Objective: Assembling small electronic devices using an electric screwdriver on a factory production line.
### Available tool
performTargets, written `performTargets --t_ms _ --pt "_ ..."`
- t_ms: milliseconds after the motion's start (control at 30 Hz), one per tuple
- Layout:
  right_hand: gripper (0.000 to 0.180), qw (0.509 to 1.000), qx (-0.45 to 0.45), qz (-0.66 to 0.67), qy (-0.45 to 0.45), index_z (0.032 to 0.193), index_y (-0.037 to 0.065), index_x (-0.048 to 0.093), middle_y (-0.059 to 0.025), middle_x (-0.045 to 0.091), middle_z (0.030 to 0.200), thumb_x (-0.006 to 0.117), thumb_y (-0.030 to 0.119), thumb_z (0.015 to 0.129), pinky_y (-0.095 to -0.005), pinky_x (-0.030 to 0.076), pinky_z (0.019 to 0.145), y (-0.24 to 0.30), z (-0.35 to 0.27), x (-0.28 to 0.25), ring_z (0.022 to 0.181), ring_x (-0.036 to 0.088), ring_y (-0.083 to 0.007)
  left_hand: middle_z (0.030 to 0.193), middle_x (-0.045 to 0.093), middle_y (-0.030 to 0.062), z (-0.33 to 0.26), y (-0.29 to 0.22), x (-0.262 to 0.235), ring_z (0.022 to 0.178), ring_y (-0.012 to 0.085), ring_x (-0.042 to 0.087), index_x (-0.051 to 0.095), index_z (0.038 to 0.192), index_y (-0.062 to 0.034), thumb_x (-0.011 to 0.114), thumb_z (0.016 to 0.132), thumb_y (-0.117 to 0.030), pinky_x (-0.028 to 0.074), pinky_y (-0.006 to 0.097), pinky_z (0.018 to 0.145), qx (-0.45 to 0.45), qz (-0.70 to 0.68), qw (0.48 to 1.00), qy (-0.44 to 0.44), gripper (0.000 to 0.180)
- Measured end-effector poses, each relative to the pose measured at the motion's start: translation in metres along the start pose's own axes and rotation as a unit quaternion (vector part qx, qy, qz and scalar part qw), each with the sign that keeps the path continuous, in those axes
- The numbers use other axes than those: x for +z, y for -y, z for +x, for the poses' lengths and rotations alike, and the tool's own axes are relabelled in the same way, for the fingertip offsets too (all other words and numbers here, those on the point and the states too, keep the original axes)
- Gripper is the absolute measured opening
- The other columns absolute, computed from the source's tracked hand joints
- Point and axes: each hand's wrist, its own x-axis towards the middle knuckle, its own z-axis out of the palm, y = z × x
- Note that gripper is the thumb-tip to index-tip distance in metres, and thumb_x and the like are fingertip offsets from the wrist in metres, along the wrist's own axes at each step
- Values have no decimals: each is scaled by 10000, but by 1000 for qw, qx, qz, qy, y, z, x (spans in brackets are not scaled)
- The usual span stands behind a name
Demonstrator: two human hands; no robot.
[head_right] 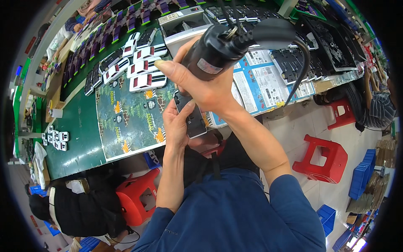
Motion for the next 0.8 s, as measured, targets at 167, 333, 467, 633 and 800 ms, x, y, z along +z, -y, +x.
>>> performTargets --t_ms 167,333,467,633,800 --pt "198 995 -67 -34 69 822 34 499 -64 552 617 688 -2 870 -237 451 488 -16 4 -7 490 510 -90 946 712 103 -1 -7 3 768 143 700 618 1128 3 680 894 -22 606 283 665 -34 -13 999 -11 243" --pt "264 999 -24 -16 24 696 50 604 28 542 584 852 114 761 -211 364 472 -21 -1 -3 508 472 -42 905 699 86 0 -7 1 741 134 688 623 1107 7 682 878 -6 594 279 657 -42 -5 999 -12 237" --pt "253 999 -32 -9 19 711 51 600 28 540 596 843 96 768 -206 359 472 -24 -3 -2 511 467 -35 897 693 76 1 -8 2 732 130 683 625 1099 7 682 875 -2 586 270 660 -47 -6 999 -8 231" --pt "249 999 -51 -13 5 740 51 590 30 544 610 835 83 777 -202 364 475 -22 -7 -2 523 471 -26 902 699 72 0 -6 3 736 124 684 632 1104 5 682 875 0 585 266 663 -38 -1 999 -19 235" --pt "244 999 -52 2 -5 763 50 592 32 545 613 832 82 783 -197 370 481 -21 -10 -7 534 481 -22 911 705 67 -2 -5 4 747 116 684 643 1104 0 693 871 -7 585 262 667 -33 0 999 -11 239"
